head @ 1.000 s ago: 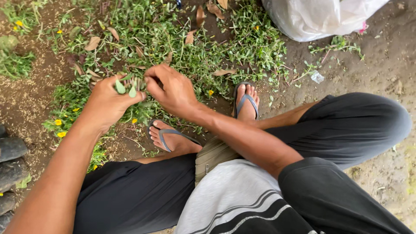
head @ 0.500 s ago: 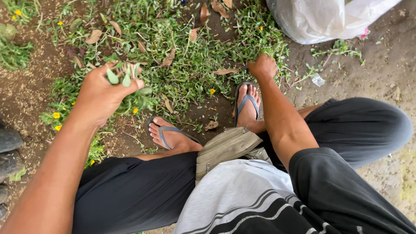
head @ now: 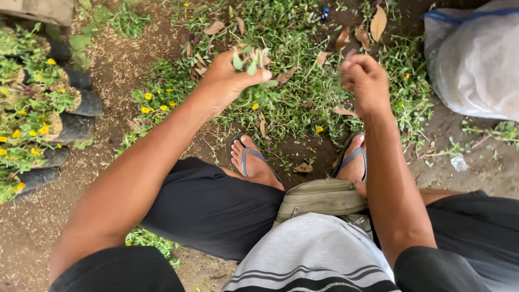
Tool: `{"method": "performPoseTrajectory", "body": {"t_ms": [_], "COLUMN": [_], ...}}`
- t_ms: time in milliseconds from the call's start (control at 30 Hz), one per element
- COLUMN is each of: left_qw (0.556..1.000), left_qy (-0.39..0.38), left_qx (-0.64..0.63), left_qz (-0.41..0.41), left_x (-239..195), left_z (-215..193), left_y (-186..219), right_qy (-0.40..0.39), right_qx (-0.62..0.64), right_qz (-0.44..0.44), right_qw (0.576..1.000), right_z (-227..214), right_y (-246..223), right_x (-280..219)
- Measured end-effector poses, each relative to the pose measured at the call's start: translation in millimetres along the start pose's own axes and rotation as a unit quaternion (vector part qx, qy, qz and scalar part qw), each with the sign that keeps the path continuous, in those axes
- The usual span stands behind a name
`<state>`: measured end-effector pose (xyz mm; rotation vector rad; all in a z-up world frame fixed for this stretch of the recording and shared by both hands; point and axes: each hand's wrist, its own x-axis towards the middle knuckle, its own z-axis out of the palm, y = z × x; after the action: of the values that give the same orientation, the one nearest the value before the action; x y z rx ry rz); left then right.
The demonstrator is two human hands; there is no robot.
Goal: The person sits on the ground and sorts through a pile of green plant material, picking up stems and leaves, separating them, and placing some into a plastic bag. The person repeatedly handles small plant pieces and occasionally adjusts the pile.
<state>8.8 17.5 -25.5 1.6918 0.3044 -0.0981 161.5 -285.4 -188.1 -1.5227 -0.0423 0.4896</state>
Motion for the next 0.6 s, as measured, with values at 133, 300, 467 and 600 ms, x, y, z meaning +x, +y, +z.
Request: {"method": "performPoseTrajectory", "body": {"t_ms": [133, 300, 467, 600], "left_qw": [1.000, 0.996, 0.997, 0.996], "left_qy": [-0.010, -0.004, 0.006, 0.051], "left_qx": [-0.027, -0.065, -0.042, 0.019], "left_qz": [0.009, 0.060, 0.065, 0.077], "left_x": [2, -5, 2, 11], "left_z": [6, 4, 1, 4], "left_y": [-1, -8, -22, -26], "right_qy": [-0.168, -0.183, -0.157, -0.171], "right_qx": [0.170, 0.164, 0.088, 0.091], "right_qz": [-0.038, -0.078, -0.130, -0.181], "right_qw": [0.970, 0.966, 0.975, 0.964], "right_z": [97, 157, 170, 158], "right_y": [-84, -117, -107, -94], "right_x": [-54, -80, -84, -81]}}
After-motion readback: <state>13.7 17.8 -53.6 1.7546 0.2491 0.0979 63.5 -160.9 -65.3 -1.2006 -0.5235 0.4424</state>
